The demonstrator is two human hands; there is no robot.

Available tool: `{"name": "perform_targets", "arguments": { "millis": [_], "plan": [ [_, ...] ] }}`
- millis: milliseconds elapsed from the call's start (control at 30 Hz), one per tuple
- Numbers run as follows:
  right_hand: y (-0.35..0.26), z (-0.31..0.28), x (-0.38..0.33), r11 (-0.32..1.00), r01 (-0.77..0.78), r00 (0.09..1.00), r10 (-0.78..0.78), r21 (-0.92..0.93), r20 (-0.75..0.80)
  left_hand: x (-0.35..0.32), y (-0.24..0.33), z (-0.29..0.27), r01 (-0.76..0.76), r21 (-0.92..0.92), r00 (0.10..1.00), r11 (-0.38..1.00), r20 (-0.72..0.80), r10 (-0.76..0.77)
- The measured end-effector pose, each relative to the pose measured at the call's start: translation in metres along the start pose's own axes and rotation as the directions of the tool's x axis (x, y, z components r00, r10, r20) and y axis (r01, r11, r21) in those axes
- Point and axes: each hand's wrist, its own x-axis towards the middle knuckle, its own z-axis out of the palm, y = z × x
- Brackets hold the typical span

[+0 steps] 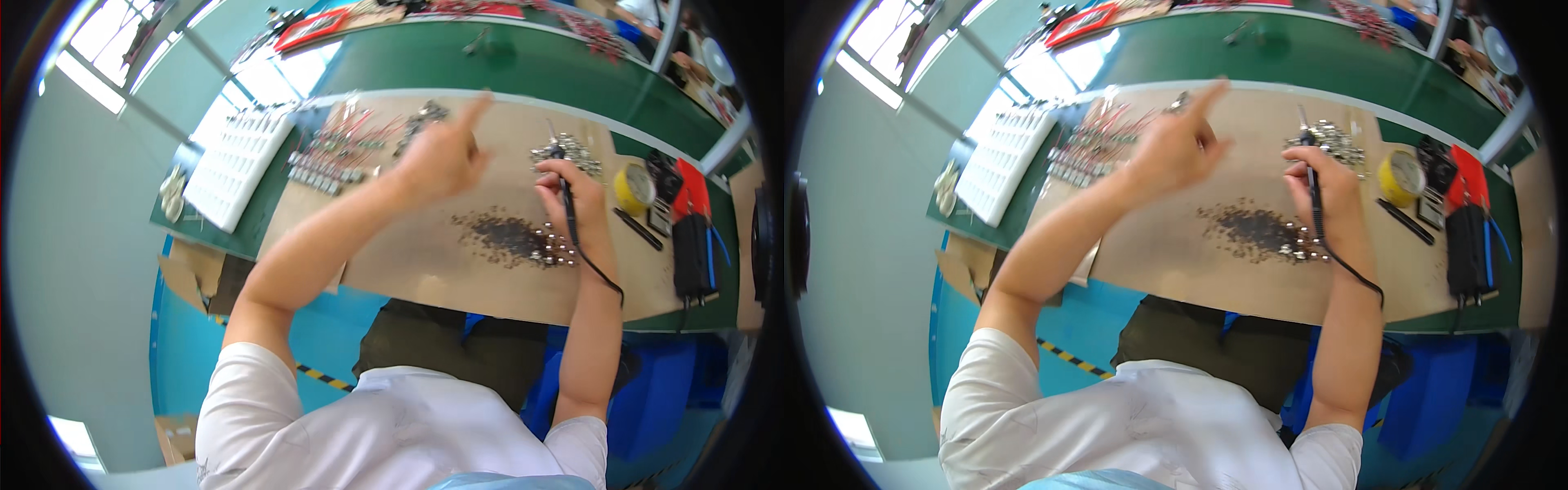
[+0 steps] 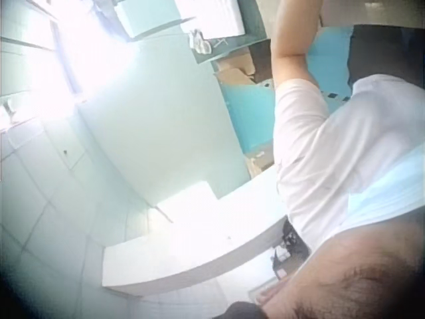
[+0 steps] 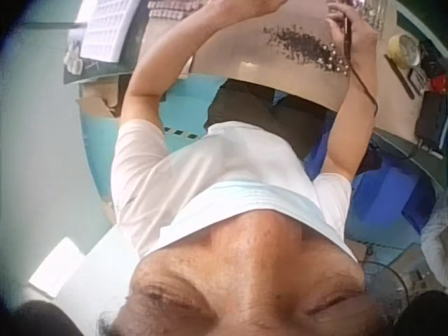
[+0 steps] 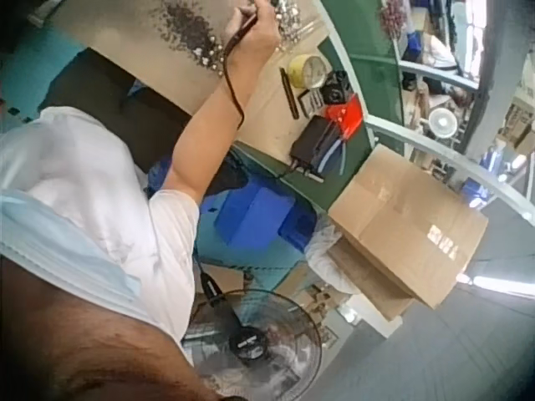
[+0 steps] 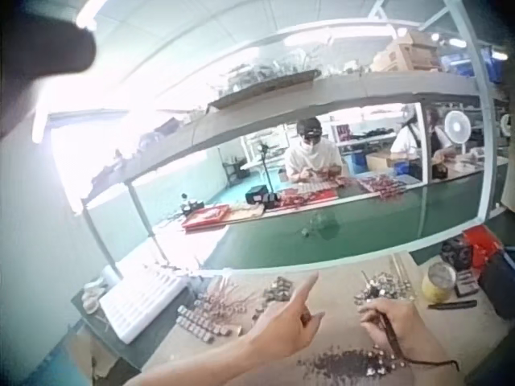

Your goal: Soldering wires to small electronic components on a workbench.

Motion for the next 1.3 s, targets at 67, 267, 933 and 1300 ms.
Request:
{"name": "perform_targets", "arguments": {
  "millis": [67, 267, 933, 1300],
  "plan": [
    [-0.007, 0.004, 0.0, 1.0, -0.012, 0.998, 0.012, -0.001, 0.063, -0.057, 0.009, 0.002, -0.027, 0.044, 0.995, 0.999, 0.102, 0.022],
    [-0.012, 0.012, 0.0, 1.0, 0.019, 0.984, -0.023, 0.025, 0.175, -0.115, -0.027, -0.052, 0.247, 0.213, 0.96, 0.945, -0.188, -0.209],
    [-0.014, 0.007, -0.003, 0.999, -0.044, 0.965, 0.034, 0.031, 0.26, -0.113, -0.093, -0.088, 0.638, 0.442, 0.744, 0.63, -0.145, -0.652],
    [-0.007, 0.01, -0.001, 0.998, -0.035, 0.975, 0.023, 0.047, 0.223, -0.124, -0.105, -0.1, 0.096, -0.988, 0.658, 0.123, -0.03, -0.752]
  ]
}}
